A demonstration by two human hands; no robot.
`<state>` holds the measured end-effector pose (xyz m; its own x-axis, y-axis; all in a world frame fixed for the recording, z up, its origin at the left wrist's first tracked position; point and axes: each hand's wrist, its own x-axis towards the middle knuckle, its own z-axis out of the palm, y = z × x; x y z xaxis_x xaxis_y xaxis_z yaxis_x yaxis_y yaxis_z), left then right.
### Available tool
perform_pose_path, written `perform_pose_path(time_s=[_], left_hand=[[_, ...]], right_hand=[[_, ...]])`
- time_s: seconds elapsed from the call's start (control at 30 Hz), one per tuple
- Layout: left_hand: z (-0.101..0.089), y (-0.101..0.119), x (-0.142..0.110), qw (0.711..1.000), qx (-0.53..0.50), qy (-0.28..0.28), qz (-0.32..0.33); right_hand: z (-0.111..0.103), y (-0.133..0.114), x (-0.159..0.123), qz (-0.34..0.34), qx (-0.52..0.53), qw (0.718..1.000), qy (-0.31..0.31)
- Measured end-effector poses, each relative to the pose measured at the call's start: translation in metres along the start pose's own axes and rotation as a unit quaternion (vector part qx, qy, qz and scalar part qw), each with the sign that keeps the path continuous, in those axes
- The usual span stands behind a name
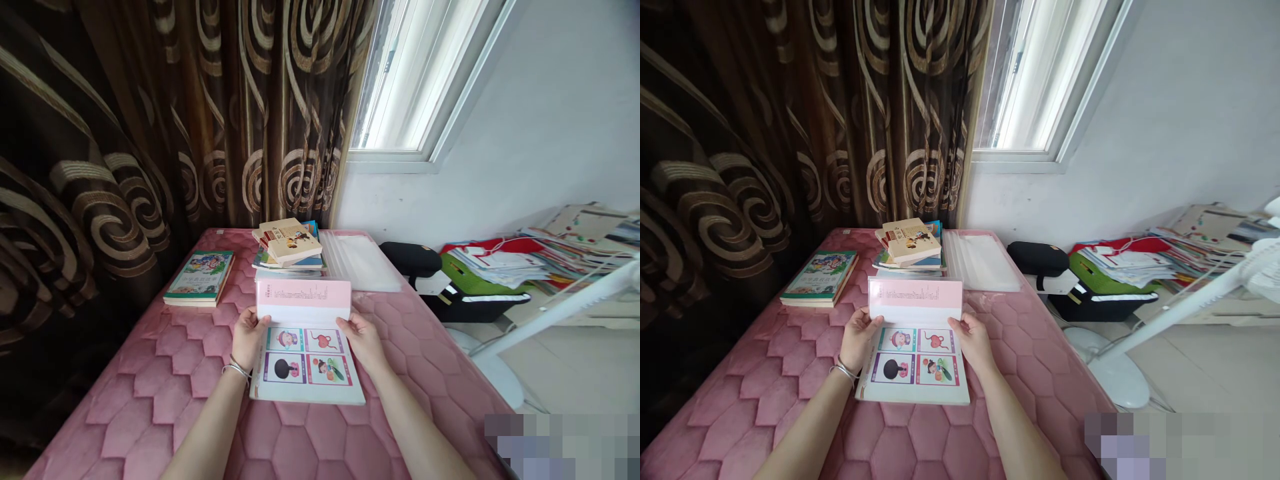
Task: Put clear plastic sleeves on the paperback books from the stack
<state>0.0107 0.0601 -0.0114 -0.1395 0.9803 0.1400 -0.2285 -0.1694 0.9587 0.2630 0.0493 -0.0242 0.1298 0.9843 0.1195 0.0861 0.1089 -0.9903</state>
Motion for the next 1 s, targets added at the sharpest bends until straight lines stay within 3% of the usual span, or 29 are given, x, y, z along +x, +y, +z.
perform_pose_path(time_s=[0.33, 0.67, 1.0], left_hand=[[-0.0028, -0.0051, 0.0039, 1.000, 0.010, 0.009, -0.019], [0.0016, -0.0024, 0.0017, 0.999, 0.043, 0.001, -0.002], [0.0005, -0.0091, 0.0062, 1.000, 0.025, 0.012, -0.004]], right_hand=[[-0.0004, 0.0081, 0.0028, -0.027, -0.088, 0.996, 0.015], [0.0000, 0.0060, 0.0033, -0.021, -0.053, 0.998, 0.002], [0.0014, 0.0056, 0.0041, 0.006, -0.097, 0.995, 0.005]])
